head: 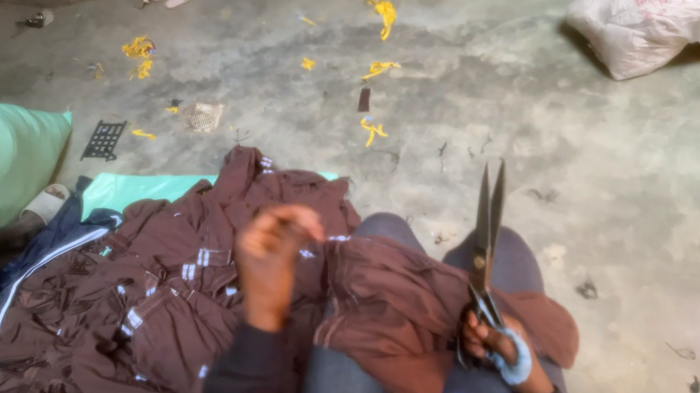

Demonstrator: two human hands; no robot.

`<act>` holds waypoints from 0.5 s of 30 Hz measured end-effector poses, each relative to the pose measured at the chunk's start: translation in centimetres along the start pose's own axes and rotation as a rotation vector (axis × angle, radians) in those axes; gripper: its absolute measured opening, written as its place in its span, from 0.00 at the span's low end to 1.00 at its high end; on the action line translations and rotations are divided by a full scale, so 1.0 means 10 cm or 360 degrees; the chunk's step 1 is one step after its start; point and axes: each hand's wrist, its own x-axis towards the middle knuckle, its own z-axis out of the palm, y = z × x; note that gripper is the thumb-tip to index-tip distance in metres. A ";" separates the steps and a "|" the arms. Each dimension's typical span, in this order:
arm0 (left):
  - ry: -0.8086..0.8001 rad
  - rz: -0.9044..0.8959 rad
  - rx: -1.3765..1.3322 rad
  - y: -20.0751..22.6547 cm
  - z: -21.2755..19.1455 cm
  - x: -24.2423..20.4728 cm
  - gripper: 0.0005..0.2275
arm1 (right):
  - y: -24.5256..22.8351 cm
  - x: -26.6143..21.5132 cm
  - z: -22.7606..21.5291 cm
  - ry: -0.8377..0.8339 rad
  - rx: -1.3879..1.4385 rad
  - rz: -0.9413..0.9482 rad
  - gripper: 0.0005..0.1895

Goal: The person trims loose threads from a pile of brown garments using scissors.

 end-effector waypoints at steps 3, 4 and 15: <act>0.0365 0.0095 0.0251 0.41 -0.13 0.15 0.10 | -0.04 0.02 0.01 -0.0009 0.0009 -0.0029 0.09; 0.0304 0.0484 0.1064 0.56 -0.08 0.11 0.14 | -0.03 0.03 -0.02 0.0027 0.0006 -0.0005 0.09; -0.0897 0.0339 0.1647 -0.47 0.39 -0.74 0.12 | -0.22 -0.17 -0.02 0.0091 0.0226 -0.0083 0.14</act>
